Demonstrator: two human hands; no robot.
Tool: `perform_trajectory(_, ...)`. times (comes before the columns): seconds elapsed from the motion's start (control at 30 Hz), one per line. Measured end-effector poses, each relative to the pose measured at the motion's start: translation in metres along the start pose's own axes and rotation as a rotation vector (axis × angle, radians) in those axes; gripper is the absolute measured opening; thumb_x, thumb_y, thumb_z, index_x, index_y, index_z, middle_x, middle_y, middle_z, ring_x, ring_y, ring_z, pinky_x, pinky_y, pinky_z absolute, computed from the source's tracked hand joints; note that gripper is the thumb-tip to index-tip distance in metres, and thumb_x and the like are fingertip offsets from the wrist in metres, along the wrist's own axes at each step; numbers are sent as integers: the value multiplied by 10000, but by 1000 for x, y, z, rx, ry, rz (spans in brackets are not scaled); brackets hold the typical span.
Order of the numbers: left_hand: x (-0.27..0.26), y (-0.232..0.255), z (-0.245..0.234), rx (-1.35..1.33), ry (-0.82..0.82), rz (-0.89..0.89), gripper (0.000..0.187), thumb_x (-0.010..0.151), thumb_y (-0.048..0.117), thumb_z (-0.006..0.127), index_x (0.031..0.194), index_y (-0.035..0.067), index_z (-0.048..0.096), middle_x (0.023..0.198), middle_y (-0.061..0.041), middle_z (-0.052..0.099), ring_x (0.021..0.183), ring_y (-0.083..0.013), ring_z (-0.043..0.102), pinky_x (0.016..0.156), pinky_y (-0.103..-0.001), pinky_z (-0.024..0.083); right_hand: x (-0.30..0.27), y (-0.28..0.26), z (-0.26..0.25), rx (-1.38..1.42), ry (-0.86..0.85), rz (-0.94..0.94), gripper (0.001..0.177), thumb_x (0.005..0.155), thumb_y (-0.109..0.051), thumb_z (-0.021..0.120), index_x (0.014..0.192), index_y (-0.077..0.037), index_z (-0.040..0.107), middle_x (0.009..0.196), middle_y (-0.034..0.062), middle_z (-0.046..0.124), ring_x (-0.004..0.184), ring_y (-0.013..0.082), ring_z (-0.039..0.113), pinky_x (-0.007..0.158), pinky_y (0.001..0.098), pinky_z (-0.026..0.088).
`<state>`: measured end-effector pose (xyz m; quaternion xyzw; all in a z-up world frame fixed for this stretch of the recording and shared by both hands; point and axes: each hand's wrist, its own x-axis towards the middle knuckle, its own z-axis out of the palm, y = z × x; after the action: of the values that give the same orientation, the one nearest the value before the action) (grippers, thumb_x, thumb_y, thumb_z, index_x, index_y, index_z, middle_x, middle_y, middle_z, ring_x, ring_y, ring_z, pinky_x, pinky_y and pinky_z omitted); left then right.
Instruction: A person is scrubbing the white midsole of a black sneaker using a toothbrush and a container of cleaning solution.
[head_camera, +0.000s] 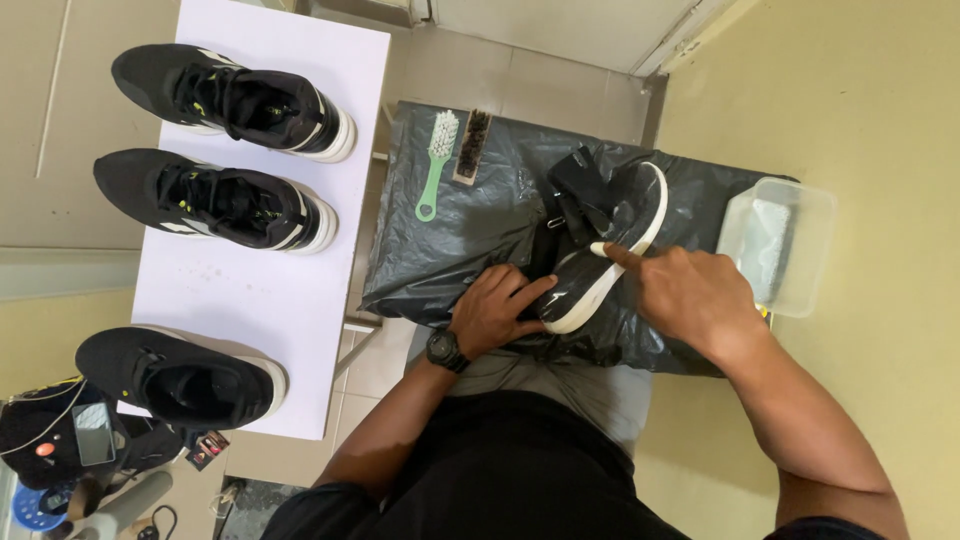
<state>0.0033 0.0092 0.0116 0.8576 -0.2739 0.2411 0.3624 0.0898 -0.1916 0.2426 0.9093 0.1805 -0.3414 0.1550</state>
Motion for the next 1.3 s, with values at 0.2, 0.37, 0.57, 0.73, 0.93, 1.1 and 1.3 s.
perform_trajectory(0.2, 1, 0, 1, -19, 30, -7, 699, 818, 503, 811, 1384, 130, 642, 833, -57, 484, 807, -306, 601, 833, -461, 553, -14, -11, -44, -53, 1, 140, 451, 959, -151, 399, 1196, -155, 783, 1015, 188, 816, 992, 365, 795, 819, 533, 618)
perform_trajectory(0.37, 2, 2, -1, -28, 41, -10, 693, 830, 494, 804, 1399, 134, 638, 838, -60, 493, 810, -303, 602, 848, -459, 554, 8, 8, -44, -61, 57, 196, 464, 975, -172, 378, 1073, -76, 820, 971, 195, 823, 969, 392, 799, 782, 575, 601)
perform_trajectory(0.57, -3, 0, 3, -28, 44, -11, 694, 862, 505, 774, 1432, 143, 613, 835, -55, 489, 804, -298, 592, 858, -455, 555, 39, 32, -25, -93, 194, 137, 470, 1014, -171, 376, 1304, -225, 743, 964, 190, 813, 918, 425, 802, 762, 580, 609)
perform_trajectory(0.73, 0, -1, -11, 37, -102, 22, 693, 953, 467, 792, 1469, 108, 498, 977, -104, 551, 914, -290, 565, 819, -434, 511, 59, 40, 7, -233, 216, 185, 734, 987, -125, 370, 1572, -568, 406, 837, 78, 769, 714, 391, 788, 570, 438, 561)
perform_trajectory(0.93, 0, 2, -9, 24, -124, 23, 737, 931, 427, 844, 1487, 119, 469, 997, -100, 555, 922, -290, 563, 821, -437, 512, 10, 13, 13, -187, 79, 134, 743, 1012, -60, 356, 1632, -469, 324, 691, 65, 724, 569, 327, 756, 472, 420, 547)
perform_trajectory(1.1, 4, 12, -3, -38, 0, -58, 673, 814, 296, 877, 1417, 135, 623, 877, -36, 463, 880, -312, 596, 908, -501, 555, -28, -2, 28, 181, 122, 14, 479, 1035, -212, 368, 1452, -360, 550, 1118, 161, 731, 877, 454, 780, 791, 612, 618)
perform_trajectory(1.3, 17, 18, -18, 158, -114, -7, 746, 734, 161, 907, 1413, 101, 606, 925, -81, 480, 957, -359, 588, 968, -516, 535, -22, -6, 117, 448, 453, -18, 478, 1034, -254, 449, 1474, -411, 546, 931, 110, 667, 774, 481, 714, 660, 603, 592)
